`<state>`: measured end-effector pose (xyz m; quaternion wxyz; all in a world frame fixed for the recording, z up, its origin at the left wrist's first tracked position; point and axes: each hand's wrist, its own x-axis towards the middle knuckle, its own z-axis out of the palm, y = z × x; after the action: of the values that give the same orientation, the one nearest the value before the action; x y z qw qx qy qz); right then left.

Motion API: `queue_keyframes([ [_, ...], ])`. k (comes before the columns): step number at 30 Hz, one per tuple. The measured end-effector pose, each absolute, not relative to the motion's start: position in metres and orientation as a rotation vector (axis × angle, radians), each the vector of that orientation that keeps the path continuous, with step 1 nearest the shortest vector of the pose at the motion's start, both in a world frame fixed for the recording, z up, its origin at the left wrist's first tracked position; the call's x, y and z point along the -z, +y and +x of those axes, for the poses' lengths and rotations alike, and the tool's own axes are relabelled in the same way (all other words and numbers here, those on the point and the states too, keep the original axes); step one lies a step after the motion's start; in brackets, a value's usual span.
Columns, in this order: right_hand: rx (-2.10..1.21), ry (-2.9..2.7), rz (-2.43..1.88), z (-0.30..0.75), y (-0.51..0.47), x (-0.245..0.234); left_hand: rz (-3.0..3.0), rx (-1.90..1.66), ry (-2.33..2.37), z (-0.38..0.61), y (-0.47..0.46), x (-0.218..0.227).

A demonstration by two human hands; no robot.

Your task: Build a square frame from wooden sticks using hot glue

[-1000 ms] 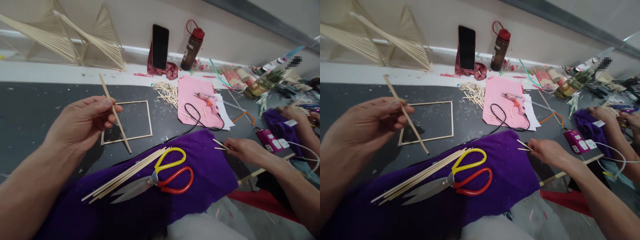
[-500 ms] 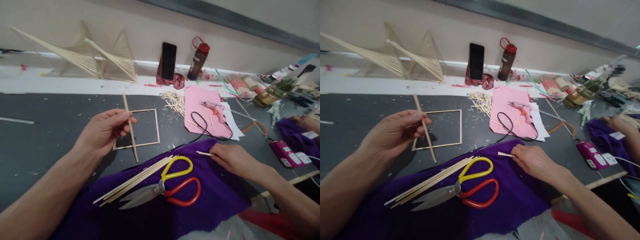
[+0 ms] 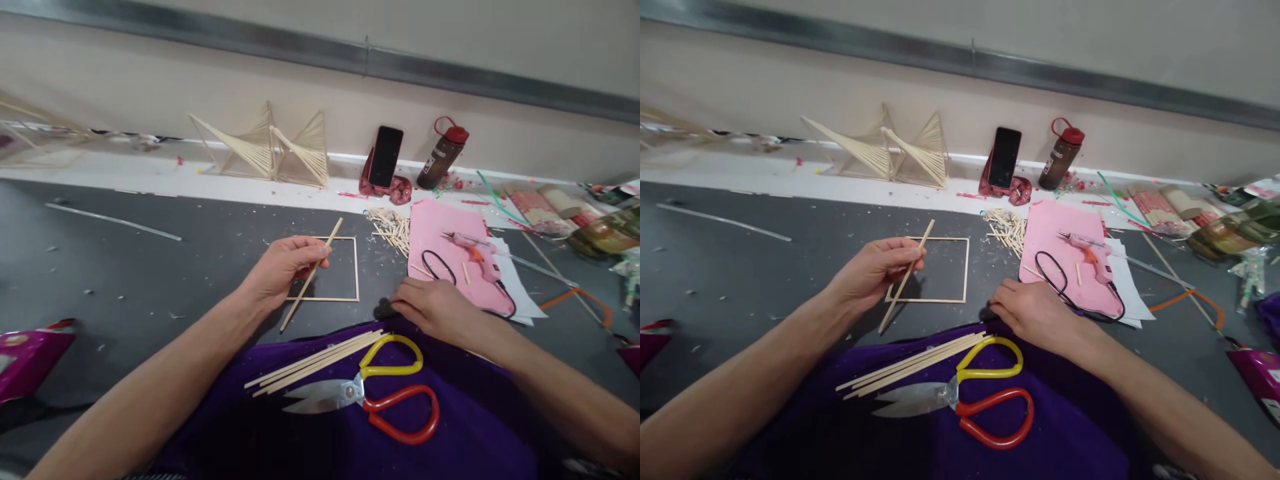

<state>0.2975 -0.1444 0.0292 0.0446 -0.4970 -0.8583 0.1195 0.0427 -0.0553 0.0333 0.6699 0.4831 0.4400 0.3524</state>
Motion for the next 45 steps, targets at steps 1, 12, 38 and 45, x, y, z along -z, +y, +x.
queue_keyframes([
  [1, -0.447, -2.570, -1.484, 0.291, -0.140, -0.031, 1.082, -0.766, 0.997, 0.044, -0.057, -0.033],
  [12, -1.475, -1.506, -1.180, 0.237, -0.105, -0.037, 1.073, -0.535, 0.866, 0.050, -0.076, -0.035],
  [38, -1.216, -1.791, -1.213, 0.246, -0.116, -0.030, 1.012, -0.490, 0.833, 0.059, -0.086, -0.028],
  [45, -1.176, -1.805, -1.193, 0.247, -0.118, -0.030, 0.995, -0.485, 0.818, 0.058, -0.086, -0.027],
])
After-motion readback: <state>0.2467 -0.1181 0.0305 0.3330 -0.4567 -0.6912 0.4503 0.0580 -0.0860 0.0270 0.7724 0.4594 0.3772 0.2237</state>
